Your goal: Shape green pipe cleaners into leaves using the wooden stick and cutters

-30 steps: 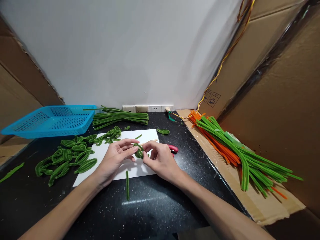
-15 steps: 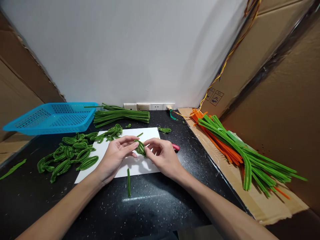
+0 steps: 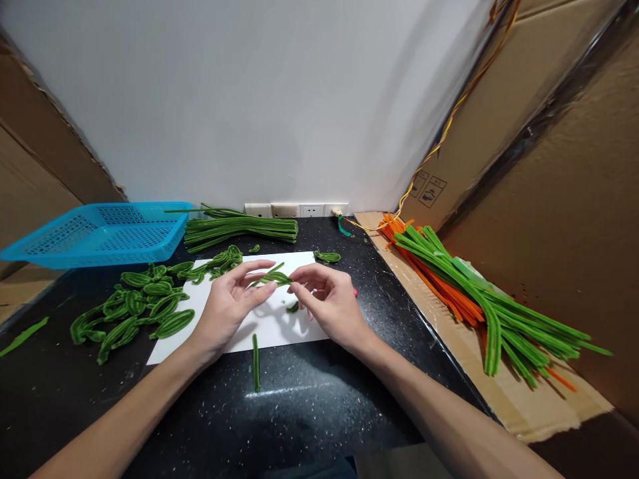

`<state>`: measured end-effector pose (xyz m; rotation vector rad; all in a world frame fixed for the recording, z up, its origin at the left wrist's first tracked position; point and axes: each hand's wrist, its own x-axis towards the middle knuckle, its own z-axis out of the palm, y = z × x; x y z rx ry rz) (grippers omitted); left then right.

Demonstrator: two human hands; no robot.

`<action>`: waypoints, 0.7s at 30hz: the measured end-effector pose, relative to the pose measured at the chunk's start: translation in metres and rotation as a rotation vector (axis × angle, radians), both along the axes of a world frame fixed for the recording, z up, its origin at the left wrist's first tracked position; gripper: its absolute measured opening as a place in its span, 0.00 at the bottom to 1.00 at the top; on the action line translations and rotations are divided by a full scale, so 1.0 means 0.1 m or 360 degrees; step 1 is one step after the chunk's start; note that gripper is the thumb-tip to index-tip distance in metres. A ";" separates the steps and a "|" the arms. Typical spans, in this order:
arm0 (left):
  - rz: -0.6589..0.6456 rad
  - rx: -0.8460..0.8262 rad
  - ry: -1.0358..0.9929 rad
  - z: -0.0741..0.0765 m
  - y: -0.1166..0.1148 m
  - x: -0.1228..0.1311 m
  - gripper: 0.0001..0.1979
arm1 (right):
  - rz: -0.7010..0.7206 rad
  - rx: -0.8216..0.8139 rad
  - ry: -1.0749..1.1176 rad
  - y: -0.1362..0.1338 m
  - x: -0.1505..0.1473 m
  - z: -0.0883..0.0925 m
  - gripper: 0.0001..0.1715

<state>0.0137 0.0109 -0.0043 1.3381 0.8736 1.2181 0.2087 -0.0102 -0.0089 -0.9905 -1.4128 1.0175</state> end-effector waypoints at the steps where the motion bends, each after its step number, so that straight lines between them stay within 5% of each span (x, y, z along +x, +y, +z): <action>1: -0.0015 0.0097 0.0050 -0.01 -0.01 0.01 0.17 | 0.0001 -0.0017 0.0032 0.01 0.01 0.00 0.14; 6: 0.0084 0.0529 0.0375 -0.06 -0.04 0.02 0.03 | -0.0016 -0.0066 0.0086 0.02 0.01 0.04 0.18; 10: 0.0095 0.0681 0.0564 -0.09 -0.04 0.00 0.02 | 0.0019 -0.0064 0.0098 0.00 -0.02 0.06 0.17; 21: -0.0203 0.0282 0.0443 -0.03 -0.07 0.03 0.09 | 0.0080 -0.0025 -0.0143 0.02 0.00 -0.01 0.11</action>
